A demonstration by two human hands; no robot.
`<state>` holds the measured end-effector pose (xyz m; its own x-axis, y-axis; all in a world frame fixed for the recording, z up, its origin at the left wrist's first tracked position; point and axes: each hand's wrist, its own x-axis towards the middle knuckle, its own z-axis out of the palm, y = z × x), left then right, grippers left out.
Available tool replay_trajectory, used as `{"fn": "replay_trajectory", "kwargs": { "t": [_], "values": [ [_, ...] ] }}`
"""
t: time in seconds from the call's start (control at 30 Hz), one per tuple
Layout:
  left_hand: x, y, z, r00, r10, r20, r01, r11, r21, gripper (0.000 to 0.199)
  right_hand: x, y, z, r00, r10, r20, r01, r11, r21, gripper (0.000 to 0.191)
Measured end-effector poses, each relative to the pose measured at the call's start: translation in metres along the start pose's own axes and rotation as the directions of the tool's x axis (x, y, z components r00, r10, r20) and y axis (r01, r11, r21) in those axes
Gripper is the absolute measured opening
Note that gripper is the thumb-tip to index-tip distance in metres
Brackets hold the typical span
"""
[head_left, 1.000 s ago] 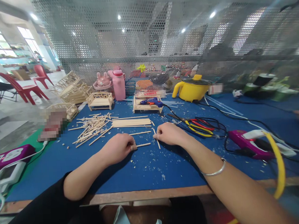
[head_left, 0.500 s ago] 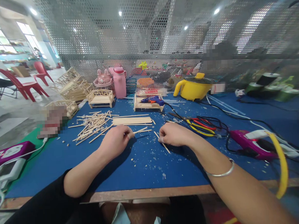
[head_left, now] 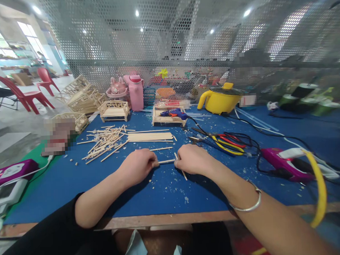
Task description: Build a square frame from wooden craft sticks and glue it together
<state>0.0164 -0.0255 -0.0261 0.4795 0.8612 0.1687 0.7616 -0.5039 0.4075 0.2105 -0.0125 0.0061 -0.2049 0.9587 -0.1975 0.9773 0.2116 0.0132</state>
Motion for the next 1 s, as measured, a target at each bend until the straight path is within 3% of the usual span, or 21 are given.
{"fn": "replay_trajectory", "kwargs": {
  "t": [0.2, 0.37, 0.67, 1.0],
  "values": [
    [0.001, -0.001, 0.002, 0.999, -0.002, 0.043, 0.003, 1.000, -0.012, 0.016, 0.012, 0.011, 0.003, 0.994, -0.086, 0.074, 0.069, 0.976, 0.207, 0.021],
    [0.000, -0.002, -0.001, 0.998, 0.012, 0.069, -0.011, 1.000, -0.020, 0.017, 0.015, 0.019, 0.001, 0.989, -0.085, 0.122, 0.048, 0.960, 0.277, 0.024],
    [-0.007, 0.009, 0.000, 0.999, 0.040, 0.031, -0.039, 0.999, -0.032, 0.019, 0.020, 0.018, 0.007, 0.994, -0.109, 0.012, 0.099, 0.939, 0.329, 0.022],
    [-0.005, 0.007, 0.001, 0.995, 0.059, 0.078, -0.055, 0.997, -0.058, 0.020, 0.020, 0.018, 0.009, 0.996, -0.093, -0.015, 0.093, 0.949, 0.301, 0.025]
  ]
}}
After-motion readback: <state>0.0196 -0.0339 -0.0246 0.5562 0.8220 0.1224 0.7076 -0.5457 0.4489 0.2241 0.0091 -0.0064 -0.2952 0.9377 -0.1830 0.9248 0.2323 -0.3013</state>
